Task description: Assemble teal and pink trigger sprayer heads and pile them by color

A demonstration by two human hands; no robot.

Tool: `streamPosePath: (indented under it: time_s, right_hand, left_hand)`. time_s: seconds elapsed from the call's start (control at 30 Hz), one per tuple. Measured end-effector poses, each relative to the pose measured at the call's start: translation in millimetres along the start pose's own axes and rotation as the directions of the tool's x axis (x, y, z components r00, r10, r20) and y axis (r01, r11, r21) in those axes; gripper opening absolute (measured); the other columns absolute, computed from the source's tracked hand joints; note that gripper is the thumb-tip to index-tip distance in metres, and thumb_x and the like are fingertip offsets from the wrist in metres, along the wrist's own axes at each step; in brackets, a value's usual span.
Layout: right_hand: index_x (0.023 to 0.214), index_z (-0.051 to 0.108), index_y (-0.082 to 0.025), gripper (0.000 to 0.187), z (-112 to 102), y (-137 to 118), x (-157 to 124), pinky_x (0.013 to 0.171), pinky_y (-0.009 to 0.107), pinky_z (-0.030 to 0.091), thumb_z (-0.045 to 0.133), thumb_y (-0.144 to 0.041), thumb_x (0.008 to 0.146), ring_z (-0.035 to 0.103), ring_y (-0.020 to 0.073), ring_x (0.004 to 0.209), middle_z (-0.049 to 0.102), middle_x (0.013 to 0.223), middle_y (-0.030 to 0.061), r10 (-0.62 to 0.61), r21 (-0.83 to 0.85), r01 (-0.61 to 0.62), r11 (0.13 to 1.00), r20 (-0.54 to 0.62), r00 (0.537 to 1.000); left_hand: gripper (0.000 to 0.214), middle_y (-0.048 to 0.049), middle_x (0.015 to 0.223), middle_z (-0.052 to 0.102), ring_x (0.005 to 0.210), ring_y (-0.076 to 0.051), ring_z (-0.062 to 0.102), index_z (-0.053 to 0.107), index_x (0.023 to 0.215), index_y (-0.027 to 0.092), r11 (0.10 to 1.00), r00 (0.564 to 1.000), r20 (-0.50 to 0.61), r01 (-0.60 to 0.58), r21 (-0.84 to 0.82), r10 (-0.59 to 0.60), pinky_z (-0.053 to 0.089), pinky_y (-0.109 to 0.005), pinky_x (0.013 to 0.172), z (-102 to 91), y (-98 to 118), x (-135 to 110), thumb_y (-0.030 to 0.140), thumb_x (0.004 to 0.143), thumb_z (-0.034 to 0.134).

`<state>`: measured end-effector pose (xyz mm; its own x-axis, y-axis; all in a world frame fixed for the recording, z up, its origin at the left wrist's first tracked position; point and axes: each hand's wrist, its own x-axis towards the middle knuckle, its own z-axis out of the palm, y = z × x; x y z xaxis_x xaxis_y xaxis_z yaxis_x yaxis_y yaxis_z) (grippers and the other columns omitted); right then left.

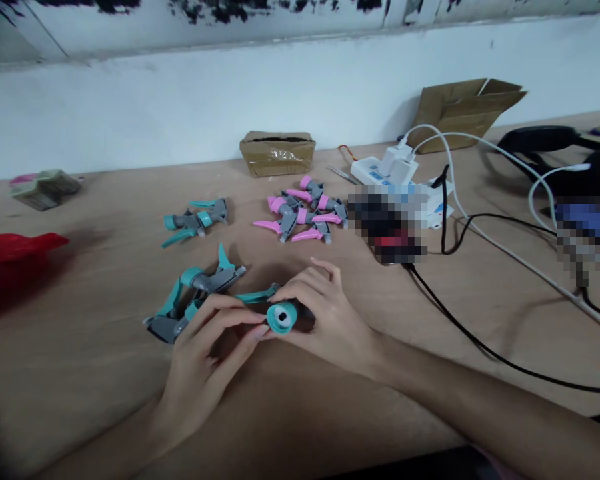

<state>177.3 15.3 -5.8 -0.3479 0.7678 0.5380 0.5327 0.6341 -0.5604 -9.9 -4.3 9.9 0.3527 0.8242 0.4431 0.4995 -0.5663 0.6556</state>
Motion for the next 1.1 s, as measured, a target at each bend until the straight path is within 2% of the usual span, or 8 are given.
streamPosePath:
  time_s: [0.2,0.4,0.67,0.83,1.1]
  right_hand:
    - [0.086,0.058,-0.023,0.02,0.2,-0.8,0.5,0.101,0.04,0.021,0.069,-0.034,0.074,0.059,0.0128,0.083,0.064,0.082,-0.0042,0.012,0.0,-0.012,1.0,0.034,0.999]
    - [0.086,0.061,-0.023,0.018,1.5,-3.0,1.3,0.1,0.041,0.021,0.068,-0.035,0.075,0.059,0.0133,0.081,0.066,0.08,-0.0034,-0.006,-0.053,0.005,0.999,-0.009,1.0]
    - [0.086,0.062,-0.021,0.013,3.0,-2.1,-0.5,0.1,0.041,0.021,0.064,-0.03,0.077,0.058,0.0138,0.079,0.063,0.077,-0.0023,-0.067,-0.131,0.063,0.989,-0.025,0.997]
    - [0.083,0.061,-0.02,0.009,3.6,-4.1,-2.5,0.1,0.041,0.021,0.059,-0.028,0.08,0.057,0.0145,0.078,0.063,0.074,-0.0025,-0.127,-0.182,0.122,0.976,-0.015,0.992]
    - [0.077,0.059,-0.02,0.013,7.4,-6.3,-2.6,0.102,0.041,0.02,0.053,-0.03,0.084,0.056,0.0136,0.075,0.06,0.07,-0.0029,-0.163,-0.222,0.161,0.962,0.01,0.987]
  left_hand:
    - [0.016,-0.0005,0.092,0.05,0.08,-0.009,0.055,0.062,0.096,0.021,0.999,0.999,0.012,-0.051,0.003,0.051,0.047,-0.019,0.068,-1.1,-0.9,-1.5,0.011,0.084,0.056]
    - [0.025,-0.001,0.093,0.049,0.072,-0.008,0.052,0.062,0.104,0.022,0.99,0.997,0.013,-0.079,0.112,0.078,0.047,-0.021,0.066,1.7,3.1,-4.3,0.01,0.085,0.053]
    - [0.029,-0.0031,0.097,0.047,0.073,-0.01,0.052,0.058,0.113,0.021,0.981,0.999,0.037,-0.041,0.188,0.034,0.05,-0.025,0.069,6.3,11.8,-13.3,0.014,0.085,0.053]
    - [0.024,-0.0041,0.097,0.046,0.074,-0.011,0.053,0.057,0.109,0.018,0.978,0.998,0.044,-0.047,0.203,0.038,0.05,-0.026,0.069,7.1,14.2,-13.1,0.015,0.085,0.052]
    - [0.017,-0.0041,0.095,0.046,0.076,-0.012,0.055,0.057,0.096,0.018,0.976,0.999,0.034,0.028,0.216,-0.036,0.049,-0.026,0.07,8.0,11.2,-8.0,0.01,0.088,0.045]
